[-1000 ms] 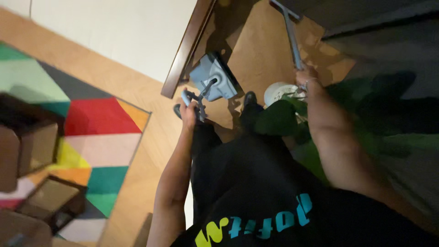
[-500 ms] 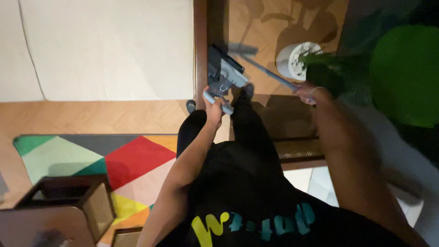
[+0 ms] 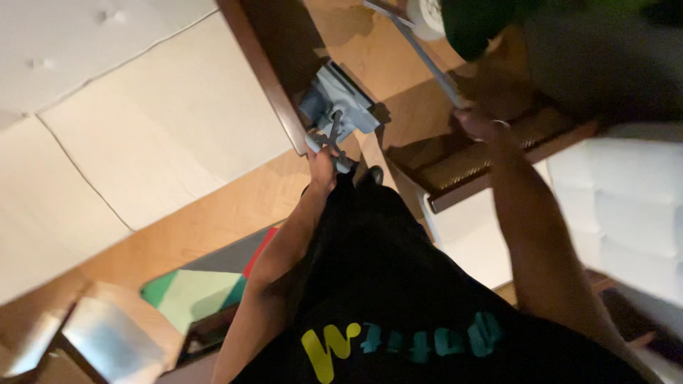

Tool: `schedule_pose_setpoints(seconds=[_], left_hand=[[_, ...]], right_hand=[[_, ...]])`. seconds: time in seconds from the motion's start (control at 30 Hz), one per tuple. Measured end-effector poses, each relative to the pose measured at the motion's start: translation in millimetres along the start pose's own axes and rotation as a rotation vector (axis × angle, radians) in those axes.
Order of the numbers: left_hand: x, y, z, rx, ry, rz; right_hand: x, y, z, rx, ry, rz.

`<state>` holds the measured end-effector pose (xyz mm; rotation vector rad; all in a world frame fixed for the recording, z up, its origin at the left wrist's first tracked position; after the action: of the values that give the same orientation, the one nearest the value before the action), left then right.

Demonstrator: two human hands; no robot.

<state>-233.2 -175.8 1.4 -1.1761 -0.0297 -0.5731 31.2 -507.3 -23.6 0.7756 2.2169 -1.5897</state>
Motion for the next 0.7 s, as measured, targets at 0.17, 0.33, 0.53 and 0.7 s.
schedule_pose_setpoints(seconds=[0.17, 0.33, 0.53, 0.7], left_hand=[[11, -15, -27, -0.093, 0.073, -0.076], [7, -13, -66, -0.015, 0.020, -0.121], [-15, -52, -116, 0.222, 0.036, -0.173], [-37, -89, -162, 0.064, 0.058, 0.013]], right_hand=[[98, -4, 28, 0.014, 0.105, -0.098], [85, -33, 73, -0.020, 0.200, -0.578], [-17, -70, 149, 0.081, 0.127, -0.363], [6, -55, 124, -0.198, -0.052, -0.049]])
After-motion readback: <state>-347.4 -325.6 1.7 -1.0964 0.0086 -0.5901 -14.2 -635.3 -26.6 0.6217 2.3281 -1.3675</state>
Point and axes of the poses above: each hand's wrist, its own y-axis towards the middle knuckle, its own x-axis out of the palm, z = x × y, the point moved 8 cm from there along y, towards the middle knuckle, and after that the axes turned 8 degrees about -x, right-handed, at the moved point
